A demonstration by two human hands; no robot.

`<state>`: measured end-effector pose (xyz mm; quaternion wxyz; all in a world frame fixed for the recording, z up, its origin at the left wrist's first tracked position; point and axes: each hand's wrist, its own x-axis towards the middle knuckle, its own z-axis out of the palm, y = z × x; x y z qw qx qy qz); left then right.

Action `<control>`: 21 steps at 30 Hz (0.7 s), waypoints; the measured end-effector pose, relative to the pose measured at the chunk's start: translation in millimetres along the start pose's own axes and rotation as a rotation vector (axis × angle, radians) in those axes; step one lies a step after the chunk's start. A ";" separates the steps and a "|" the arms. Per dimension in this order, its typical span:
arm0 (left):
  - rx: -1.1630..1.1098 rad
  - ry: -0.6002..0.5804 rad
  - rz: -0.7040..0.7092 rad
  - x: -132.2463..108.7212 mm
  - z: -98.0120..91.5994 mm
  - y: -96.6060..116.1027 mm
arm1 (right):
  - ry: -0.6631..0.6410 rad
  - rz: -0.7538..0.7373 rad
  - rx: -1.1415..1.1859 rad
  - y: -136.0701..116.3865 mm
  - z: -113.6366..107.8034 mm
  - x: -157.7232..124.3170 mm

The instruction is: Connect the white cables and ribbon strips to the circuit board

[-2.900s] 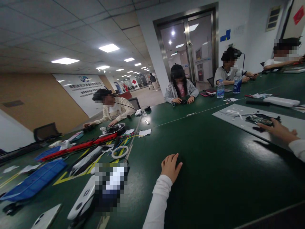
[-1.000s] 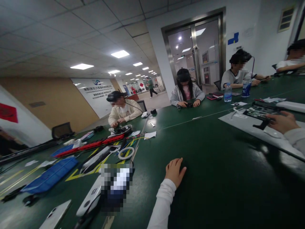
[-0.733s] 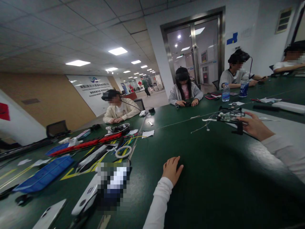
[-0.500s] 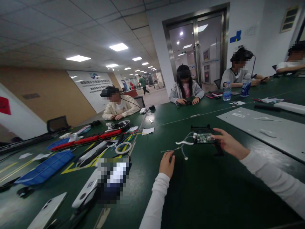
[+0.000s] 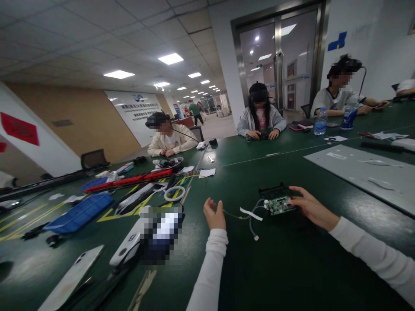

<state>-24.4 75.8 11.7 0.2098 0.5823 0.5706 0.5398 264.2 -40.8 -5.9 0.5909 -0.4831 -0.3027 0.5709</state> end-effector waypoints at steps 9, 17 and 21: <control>0.374 -0.713 0.486 -20.1 -3.5 27.6 | -0.044 0.016 -0.001 -2.0 3.0 -7.3; 0.444 -0.915 0.620 -26.9 2.4 24.0 | -0.033 0.017 -0.010 -0.3 2.4 -6.3; 0.473 -0.917 0.607 -26.0 0.7 27.4 | -0.040 0.014 -0.016 -0.1 2.5 -5.7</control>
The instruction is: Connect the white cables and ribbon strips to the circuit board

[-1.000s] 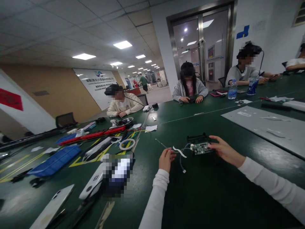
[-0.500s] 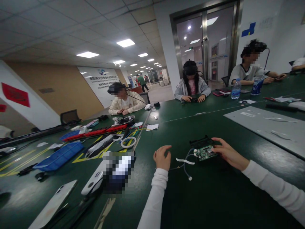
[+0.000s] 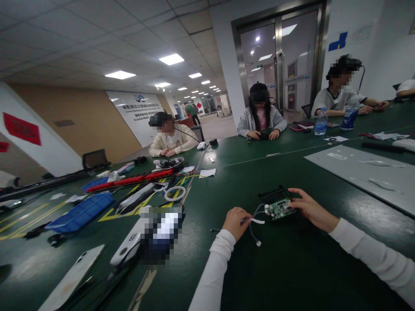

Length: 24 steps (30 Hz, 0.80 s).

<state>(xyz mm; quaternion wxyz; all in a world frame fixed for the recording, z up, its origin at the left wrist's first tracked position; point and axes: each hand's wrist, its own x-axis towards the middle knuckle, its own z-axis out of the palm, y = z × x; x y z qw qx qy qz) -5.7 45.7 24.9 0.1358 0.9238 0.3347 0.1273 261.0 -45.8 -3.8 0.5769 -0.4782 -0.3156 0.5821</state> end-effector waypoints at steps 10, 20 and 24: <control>-0.133 0.001 0.041 -1.0 0.5 -2.3 | -0.010 0.016 -0.040 0.3 -0.6 -2.0; -0.125 -0.066 0.014 -0.9 -0.1 -6.2 | -0.048 0.029 -0.026 0.4 -5.2 -0.3; -0.082 -0.065 0.009 -0.6 0.6 -5.4 | -0.036 0.027 -0.028 0.3 -4.4 -1.0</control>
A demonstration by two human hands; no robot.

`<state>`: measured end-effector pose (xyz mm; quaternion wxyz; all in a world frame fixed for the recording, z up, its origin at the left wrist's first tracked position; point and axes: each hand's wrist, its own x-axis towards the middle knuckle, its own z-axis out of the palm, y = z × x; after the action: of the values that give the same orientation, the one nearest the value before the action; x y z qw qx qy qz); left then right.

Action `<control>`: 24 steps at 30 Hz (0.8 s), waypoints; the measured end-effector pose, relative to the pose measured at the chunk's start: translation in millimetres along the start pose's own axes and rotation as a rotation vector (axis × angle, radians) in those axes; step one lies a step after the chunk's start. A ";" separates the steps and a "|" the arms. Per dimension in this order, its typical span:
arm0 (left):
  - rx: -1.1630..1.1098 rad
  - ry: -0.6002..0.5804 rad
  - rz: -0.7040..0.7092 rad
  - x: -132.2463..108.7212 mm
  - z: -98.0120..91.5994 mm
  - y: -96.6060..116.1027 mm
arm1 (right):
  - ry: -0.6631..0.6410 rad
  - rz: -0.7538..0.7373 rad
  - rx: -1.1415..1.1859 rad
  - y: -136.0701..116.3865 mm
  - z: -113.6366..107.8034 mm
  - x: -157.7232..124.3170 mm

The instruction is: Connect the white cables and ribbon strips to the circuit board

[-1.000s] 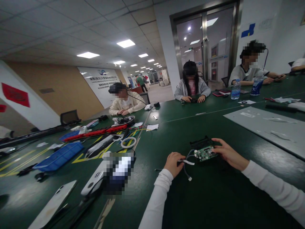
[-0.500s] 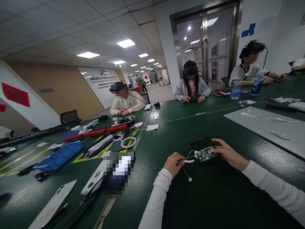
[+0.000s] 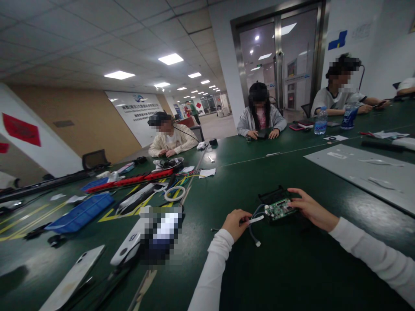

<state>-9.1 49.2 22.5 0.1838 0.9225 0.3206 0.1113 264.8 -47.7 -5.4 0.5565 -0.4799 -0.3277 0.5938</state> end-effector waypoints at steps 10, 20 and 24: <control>-0.062 0.046 -0.015 -0.6 -0.9 3.1 | 0.013 0.005 -0.014 -3.4 4.0 -1.1; -0.014 0.369 -0.012 -0.4 -11.1 -4.6 | -0.021 -0.017 -0.049 4.1 -3.3 2.6; -0.013 0.512 -0.094 -1.1 -13.6 -17.1 | -0.024 -0.071 -0.190 9.1 -10.3 9.3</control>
<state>-23.8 64.5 27.7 0.1075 0.8471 0.3987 0.3347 272.0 -41.6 -19.0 0.5252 -0.5115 -0.4059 0.5456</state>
